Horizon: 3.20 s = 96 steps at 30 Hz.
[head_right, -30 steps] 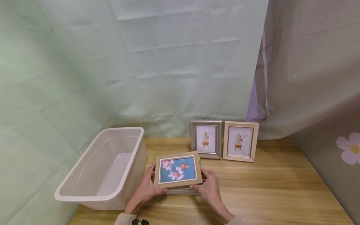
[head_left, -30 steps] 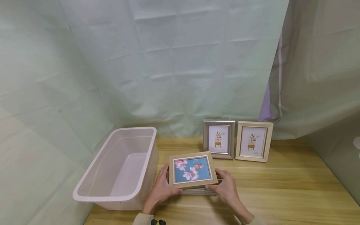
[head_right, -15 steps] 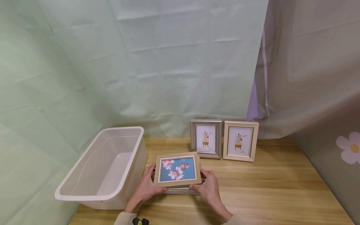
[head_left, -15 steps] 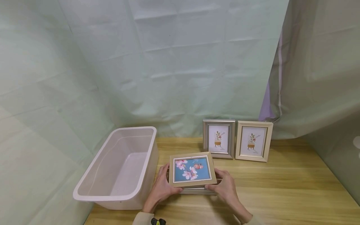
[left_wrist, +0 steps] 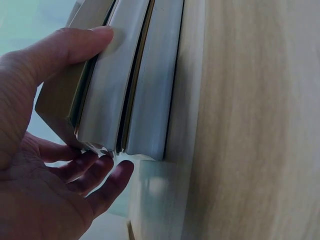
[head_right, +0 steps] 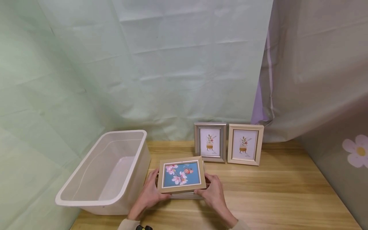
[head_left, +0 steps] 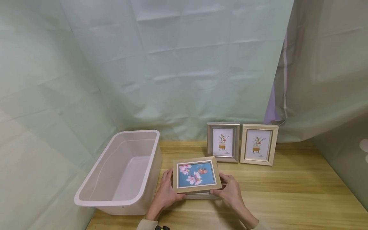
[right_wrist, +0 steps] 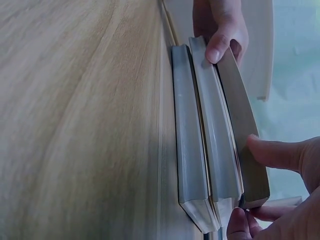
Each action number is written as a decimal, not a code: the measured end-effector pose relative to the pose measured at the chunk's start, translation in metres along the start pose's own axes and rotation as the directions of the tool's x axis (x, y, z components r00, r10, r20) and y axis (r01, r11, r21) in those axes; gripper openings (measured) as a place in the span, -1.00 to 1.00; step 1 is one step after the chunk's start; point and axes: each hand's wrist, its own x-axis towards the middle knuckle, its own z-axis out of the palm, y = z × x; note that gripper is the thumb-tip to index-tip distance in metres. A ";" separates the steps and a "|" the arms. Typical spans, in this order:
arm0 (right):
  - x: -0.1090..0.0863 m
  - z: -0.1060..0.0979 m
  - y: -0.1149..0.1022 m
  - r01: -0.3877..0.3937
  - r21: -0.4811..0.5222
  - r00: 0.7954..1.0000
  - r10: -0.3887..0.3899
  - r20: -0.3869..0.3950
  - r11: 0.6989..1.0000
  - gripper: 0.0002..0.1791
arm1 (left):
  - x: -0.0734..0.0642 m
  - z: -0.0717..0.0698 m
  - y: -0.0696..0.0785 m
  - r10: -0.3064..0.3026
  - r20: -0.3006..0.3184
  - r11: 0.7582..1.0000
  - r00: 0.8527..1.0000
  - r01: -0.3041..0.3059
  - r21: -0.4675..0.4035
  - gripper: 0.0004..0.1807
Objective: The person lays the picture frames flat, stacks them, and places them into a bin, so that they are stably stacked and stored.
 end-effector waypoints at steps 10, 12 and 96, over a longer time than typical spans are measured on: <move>0.000 -0.002 0.002 0.020 -0.004 0.999 -0.020 0.029 1.000 -0.06 | -0.001 0.000 -0.001 -0.021 0.027 1.000 0.999 0.021 -0.018 0.47; 0.000 -0.004 0.002 0.026 0.002 0.999 -0.026 0.045 1.000 -0.06 | 0.000 0.000 -0.001 -0.023 0.029 1.000 0.999 0.023 -0.016 0.47; 0.174 -0.075 -0.062 0.195 -0.387 0.979 -0.204 0.019 0.901 -0.08 | -0.005 0.000 -0.004 -0.059 -0.018 0.995 0.998 0.058 -0.083 0.42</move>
